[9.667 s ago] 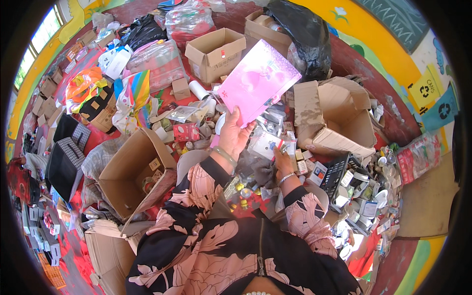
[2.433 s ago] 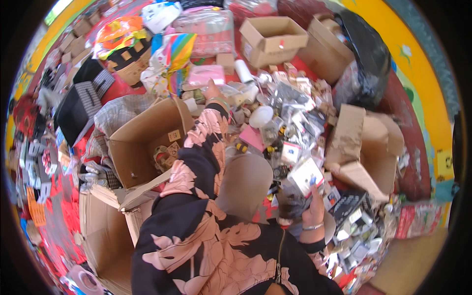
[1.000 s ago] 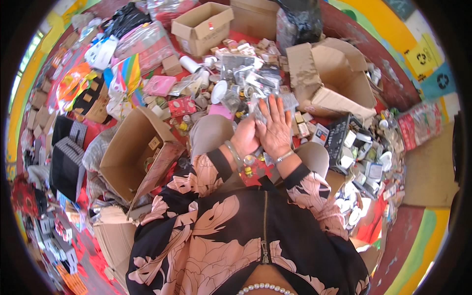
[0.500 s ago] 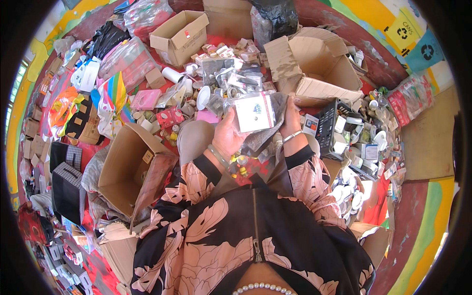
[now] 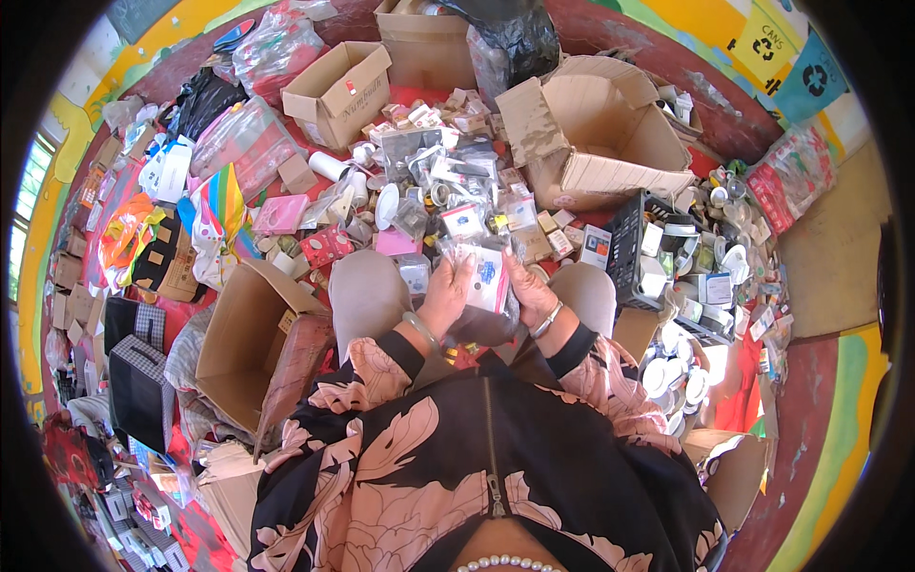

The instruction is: The person sorts through a large pile of miscellaneous items on the floor, picking up and examining various objects such as boxes, plastic-wrapped goods, and small containers. They move items around, open boxes, and handle different products one by one.

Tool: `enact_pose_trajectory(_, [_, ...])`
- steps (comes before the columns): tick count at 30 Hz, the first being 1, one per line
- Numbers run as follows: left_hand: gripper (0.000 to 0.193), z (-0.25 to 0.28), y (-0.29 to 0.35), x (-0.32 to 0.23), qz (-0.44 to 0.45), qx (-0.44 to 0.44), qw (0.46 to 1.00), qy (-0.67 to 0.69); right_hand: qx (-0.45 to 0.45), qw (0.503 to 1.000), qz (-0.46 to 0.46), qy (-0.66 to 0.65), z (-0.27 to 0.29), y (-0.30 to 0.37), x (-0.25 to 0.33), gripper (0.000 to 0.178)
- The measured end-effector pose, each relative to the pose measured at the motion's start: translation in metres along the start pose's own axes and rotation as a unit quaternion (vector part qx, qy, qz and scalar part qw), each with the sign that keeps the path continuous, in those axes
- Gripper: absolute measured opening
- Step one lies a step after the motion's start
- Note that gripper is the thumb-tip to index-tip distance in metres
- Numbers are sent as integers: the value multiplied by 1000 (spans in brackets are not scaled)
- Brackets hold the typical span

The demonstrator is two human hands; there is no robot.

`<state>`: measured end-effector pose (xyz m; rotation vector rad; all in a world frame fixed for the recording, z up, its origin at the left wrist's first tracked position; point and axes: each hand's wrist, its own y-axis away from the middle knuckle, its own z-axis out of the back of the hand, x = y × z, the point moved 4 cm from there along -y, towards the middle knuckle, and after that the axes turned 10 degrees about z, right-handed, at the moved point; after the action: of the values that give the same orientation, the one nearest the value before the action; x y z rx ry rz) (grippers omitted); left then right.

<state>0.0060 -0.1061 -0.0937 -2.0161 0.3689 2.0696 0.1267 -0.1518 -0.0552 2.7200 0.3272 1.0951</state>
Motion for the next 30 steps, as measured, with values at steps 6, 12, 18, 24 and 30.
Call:
enact_pose_trajectory(6, [23, 0, 22, -5, 48, -37, 998, 6, -112, 988, 51, 97, 25, -4, -19, 60])
enact_pose_trajectory(12, [22, 6, 23, -5, 61, -86, 992, -76, -214, 921, 31, 325, 53, -13, -30, 72])
enact_pose_trajectory(18, [16, 23, 12, 30, 150, -110, 965, 184, -84, 911, -50, 401, 12, -7, -5, 54])
enact_pose_trajectory(24, [30, 22, 7, 19, 182, -35, 953, 240, -47, 967, -67, 242, 25, -28, 4, 31])
enact_pose_trajectory(30, [33, 29, 13, 37, 323, -46, 925, 194, -215, 953, 13, 215, 128, -114, 112, 31])
